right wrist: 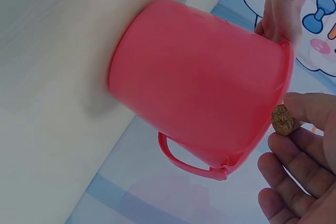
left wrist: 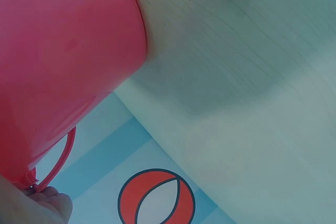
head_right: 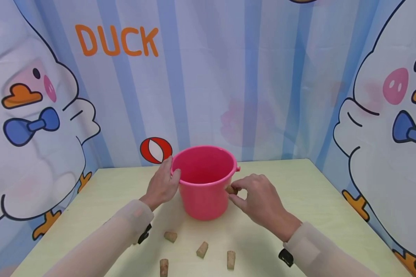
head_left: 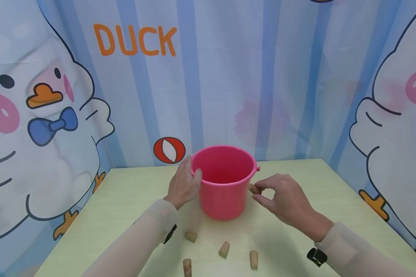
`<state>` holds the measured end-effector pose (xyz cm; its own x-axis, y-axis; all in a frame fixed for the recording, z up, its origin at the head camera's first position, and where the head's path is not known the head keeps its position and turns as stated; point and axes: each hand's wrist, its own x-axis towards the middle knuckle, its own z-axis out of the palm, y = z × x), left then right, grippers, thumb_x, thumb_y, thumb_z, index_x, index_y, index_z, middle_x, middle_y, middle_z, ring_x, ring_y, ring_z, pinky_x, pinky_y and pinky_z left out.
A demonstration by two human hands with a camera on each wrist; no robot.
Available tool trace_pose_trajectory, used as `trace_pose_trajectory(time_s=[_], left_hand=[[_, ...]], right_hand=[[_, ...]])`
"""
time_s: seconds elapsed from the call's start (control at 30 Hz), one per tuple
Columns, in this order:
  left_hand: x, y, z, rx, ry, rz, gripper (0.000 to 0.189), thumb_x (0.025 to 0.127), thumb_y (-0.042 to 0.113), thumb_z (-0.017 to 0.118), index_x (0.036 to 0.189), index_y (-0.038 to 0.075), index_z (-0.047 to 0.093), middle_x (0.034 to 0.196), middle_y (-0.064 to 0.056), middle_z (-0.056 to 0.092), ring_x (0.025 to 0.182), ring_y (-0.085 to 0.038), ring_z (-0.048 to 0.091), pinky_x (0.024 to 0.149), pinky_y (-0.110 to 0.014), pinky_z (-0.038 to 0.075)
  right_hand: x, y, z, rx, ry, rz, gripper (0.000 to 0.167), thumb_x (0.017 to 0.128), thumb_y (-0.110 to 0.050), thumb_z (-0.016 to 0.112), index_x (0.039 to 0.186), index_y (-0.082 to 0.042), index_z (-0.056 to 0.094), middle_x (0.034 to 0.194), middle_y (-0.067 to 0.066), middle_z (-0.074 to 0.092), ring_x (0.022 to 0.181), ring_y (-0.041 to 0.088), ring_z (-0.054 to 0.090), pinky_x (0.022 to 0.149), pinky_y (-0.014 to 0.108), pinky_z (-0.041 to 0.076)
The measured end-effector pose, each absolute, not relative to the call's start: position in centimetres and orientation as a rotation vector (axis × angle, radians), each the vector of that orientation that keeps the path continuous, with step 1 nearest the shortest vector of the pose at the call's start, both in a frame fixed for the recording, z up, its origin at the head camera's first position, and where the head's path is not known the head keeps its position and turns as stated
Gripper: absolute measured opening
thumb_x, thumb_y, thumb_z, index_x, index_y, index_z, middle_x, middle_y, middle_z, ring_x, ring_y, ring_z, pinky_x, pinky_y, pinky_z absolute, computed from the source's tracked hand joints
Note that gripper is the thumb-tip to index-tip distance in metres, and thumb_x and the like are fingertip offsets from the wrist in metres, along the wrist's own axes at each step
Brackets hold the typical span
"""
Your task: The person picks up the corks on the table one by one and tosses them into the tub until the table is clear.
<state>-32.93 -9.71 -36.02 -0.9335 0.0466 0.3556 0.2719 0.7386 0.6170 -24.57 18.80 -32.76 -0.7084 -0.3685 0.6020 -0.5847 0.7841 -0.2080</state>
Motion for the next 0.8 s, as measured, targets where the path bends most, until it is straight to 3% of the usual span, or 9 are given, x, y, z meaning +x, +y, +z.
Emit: trace_pose_trajectory(time_s=[0.27,0.8], left_hand=[[-32.9,-9.7,-36.0,-0.244,-2.621,-0.998,0.077,0.099,0.036,0.058,0.163,0.011,0.022,0.159,-0.008,0.038,0.138,-0.030,0.045,0.096,-0.049,0.056],[-33.0,-9.7,-36.0,-0.240,-2.626,-1.005,0.076,0.099,0.035,0.057,0.163,0.012,0.022,0.158,-0.007,0.038,0.138,-0.029,0.044,0.096,-0.049,0.056]], right_hand=[[-25.0,18.6,-32.1,0.720,-2.382,0.545,0.013,0.079,-0.019,0.090,0.088,-0.021,0.080,0.082,-0.012,0.072,0.080,0.012,0.062,0.077,0.040,0.050],[-25.6,17.8,-31.1,0.682,-2.388,0.565,0.025,0.081,-0.023,0.088,0.104,-0.014,0.083,0.086,-0.006,0.075,0.083,0.018,0.065,0.078,0.043,0.054]])
